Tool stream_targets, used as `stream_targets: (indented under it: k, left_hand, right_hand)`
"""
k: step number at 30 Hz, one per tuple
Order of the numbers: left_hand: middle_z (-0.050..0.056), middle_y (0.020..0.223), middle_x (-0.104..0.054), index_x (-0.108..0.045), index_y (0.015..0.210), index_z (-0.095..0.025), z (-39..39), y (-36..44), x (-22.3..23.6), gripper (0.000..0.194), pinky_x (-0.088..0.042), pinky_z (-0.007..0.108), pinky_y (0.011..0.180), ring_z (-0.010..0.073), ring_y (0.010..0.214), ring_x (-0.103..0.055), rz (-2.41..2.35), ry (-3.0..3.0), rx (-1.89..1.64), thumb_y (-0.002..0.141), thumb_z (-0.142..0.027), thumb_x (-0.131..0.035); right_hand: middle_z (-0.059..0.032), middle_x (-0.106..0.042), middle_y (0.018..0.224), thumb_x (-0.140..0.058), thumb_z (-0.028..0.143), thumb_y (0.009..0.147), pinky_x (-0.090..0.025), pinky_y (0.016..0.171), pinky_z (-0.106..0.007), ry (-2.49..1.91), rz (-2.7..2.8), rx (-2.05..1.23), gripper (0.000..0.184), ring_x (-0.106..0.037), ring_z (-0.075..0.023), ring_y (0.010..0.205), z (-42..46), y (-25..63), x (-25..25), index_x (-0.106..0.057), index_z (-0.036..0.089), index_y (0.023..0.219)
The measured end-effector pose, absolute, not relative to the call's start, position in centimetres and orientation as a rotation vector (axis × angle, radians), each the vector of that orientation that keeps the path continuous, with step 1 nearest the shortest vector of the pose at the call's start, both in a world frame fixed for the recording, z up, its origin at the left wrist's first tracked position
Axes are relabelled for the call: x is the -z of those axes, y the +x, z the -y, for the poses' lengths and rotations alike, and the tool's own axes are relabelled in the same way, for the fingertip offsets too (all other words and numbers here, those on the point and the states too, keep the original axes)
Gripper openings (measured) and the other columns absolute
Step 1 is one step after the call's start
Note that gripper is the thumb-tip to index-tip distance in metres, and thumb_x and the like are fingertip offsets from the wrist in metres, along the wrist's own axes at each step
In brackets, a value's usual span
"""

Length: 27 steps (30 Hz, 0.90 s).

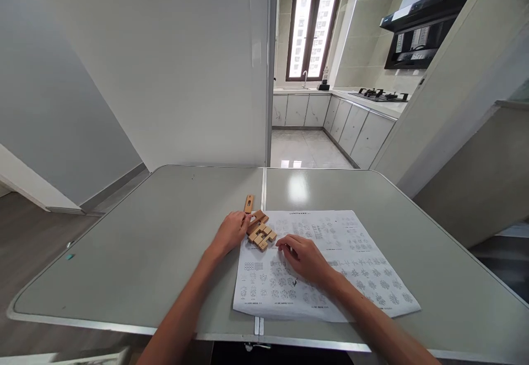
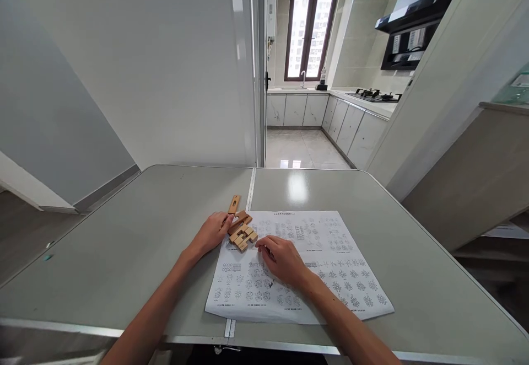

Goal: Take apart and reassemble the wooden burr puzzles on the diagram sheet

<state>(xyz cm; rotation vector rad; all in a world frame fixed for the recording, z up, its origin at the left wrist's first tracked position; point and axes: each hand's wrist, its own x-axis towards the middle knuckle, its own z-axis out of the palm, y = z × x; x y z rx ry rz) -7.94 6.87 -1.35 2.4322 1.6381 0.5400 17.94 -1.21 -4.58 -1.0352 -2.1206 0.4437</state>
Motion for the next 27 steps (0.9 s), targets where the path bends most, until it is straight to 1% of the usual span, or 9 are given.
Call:
stream_targets:
  k: [2, 7, 10, 13, 16, 20, 22, 24, 27]
  left_hand:
    - [0.01, 0.094, -0.073, -0.066, 0.086, -0.02, -6.6, -7.5, 1.4, 0.048, -0.047, 0.034, 0.081, 0.0244, 0.089, -0.065, -1.619, 2.461, -0.523, 0.11, -0.042, -0.03]
    - [0.014, 0.102, -0.069, -0.067, 0.09, -0.019, -6.2, -7.1, 1.4, 0.043, -0.046, 0.041, 0.091, 0.0287, 0.101, -0.063, -1.641, 2.57, -0.516, 0.108, -0.044, -0.037]
    - [0.011, 0.104, -0.068, -0.068, 0.095, -0.021, -6.1, -7.2, 1.4, 0.04, -0.046, 0.039, 0.095, 0.0269, 0.103, -0.063, -1.724, 2.527, -0.553, 0.108, -0.045, -0.038]
    - [0.012, 0.112, -0.069, -0.065, 0.107, -0.02, -6.8, -7.1, 1.5, 0.038, -0.047, 0.037, 0.094, 0.0253, 0.104, -0.065, -1.891, 2.353, -0.6, 0.109, -0.041, -0.033]
    - [0.017, 0.118, -0.07, -0.063, 0.116, -0.016, -8.9, -6.5, 1.7, 0.04, -0.048, 0.037, 0.089, 0.0276, 0.107, -0.067, -2.047, 2.212, -0.583, 0.109, -0.041, -0.032]
    - [0.019, 0.111, -0.074, -0.068, 0.098, -0.016, -12.1, -5.9, 1.3, 0.038, -0.046, 0.037, 0.084, 0.0332, 0.105, -0.068, -2.095, 2.137, -0.444, 0.098, -0.052, -0.054]
    - [0.017, 0.1, -0.077, -0.069, 0.087, -0.018, -12.9, -6.0, 0.9, 0.036, -0.045, 0.036, 0.078, 0.0326, 0.097, -0.07, -2.069, 2.124, -0.37, 0.095, -0.052, -0.058]
    - [0.015, 0.092, -0.077, -0.069, 0.082, -0.019, -12.7, -6.5, 0.4, 0.037, -0.044, 0.034, 0.071, 0.0301, 0.088, -0.071, -2.035, 2.118, -0.328, 0.096, -0.051, -0.054]
    - [0.014, 0.092, -0.077, -0.069, 0.086, -0.02, -10.6, -7.5, -0.4, 0.05, -0.042, 0.032, 0.065, 0.0266, 0.081, -0.071, -1.985, 2.129, -0.35, 0.105, -0.049, -0.033]
  right_hand:
    - [-0.005, -0.076, 0.097, -0.049, 0.014, 0.101, -0.049, 0.067, -0.029, -1.036, 2.118, -0.441, 0.022, -0.069, -0.0182, 0.076, 1.2, 17.9, 4.5, -0.067, 0.023, 0.106]
    - [-0.0054, -0.076, 0.096, -0.049, 0.013, 0.101, -0.05, 0.069, -0.029, -1.029, 2.118, -0.438, 0.022, -0.069, -0.0186, 0.077, 1.3, 17.9, 4.3, -0.068, 0.023, 0.106]
    - [-0.0056, -0.077, 0.098, -0.049, 0.013, 0.101, -0.051, 0.07, -0.029, -1.028, 2.129, -0.46, 0.022, -0.07, -0.0189, 0.08, 1.3, 17.8, 4.2, -0.068, 0.022, 0.107]
    - [-0.0057, -0.077, 0.1, -0.049, 0.014, 0.102, -0.051, 0.07, -0.029, -1.032, 2.138, -0.477, 0.022, -0.071, -0.0193, 0.081, 1.4, 17.7, 4.2, -0.068, 0.022, 0.108]
    - [-0.0057, -0.077, 0.099, -0.049, 0.014, 0.102, -0.051, 0.069, -0.029, -1.021, 2.152, -0.473, 0.021, -0.071, -0.0193, 0.081, 1.3, 17.7, 4.3, -0.068, 0.022, 0.108]
    - [-0.0057, -0.077, 0.097, -0.049, 0.014, 0.102, -0.051, 0.069, -0.03, -1.02, 2.146, -0.466, 0.021, -0.071, -0.0192, 0.079, 1.3, 17.8, 4.3, -0.068, 0.022, 0.108]
    - [-0.006, -0.077, 0.097, -0.049, 0.014, 0.102, -0.052, 0.068, -0.03, -1.025, 2.145, -0.46, 0.022, -0.071, -0.0191, 0.078, 1.3, 17.8, 4.3, -0.068, 0.022, 0.107]
    - [-0.0061, -0.077, 0.097, -0.049, 0.014, 0.103, -0.052, 0.068, -0.03, -1.025, 2.147, -0.462, 0.022, -0.072, -0.0191, 0.078, 1.4, 17.8, 4.2, -0.068, 0.022, 0.107]
    - [-0.0061, -0.078, 0.098, -0.049, 0.014, 0.103, -0.052, 0.069, -0.029, -1.019, 2.148, -0.462, 0.022, -0.072, -0.0196, 0.08, 1.4, 17.6, 4.2, -0.068, 0.022, 0.107]
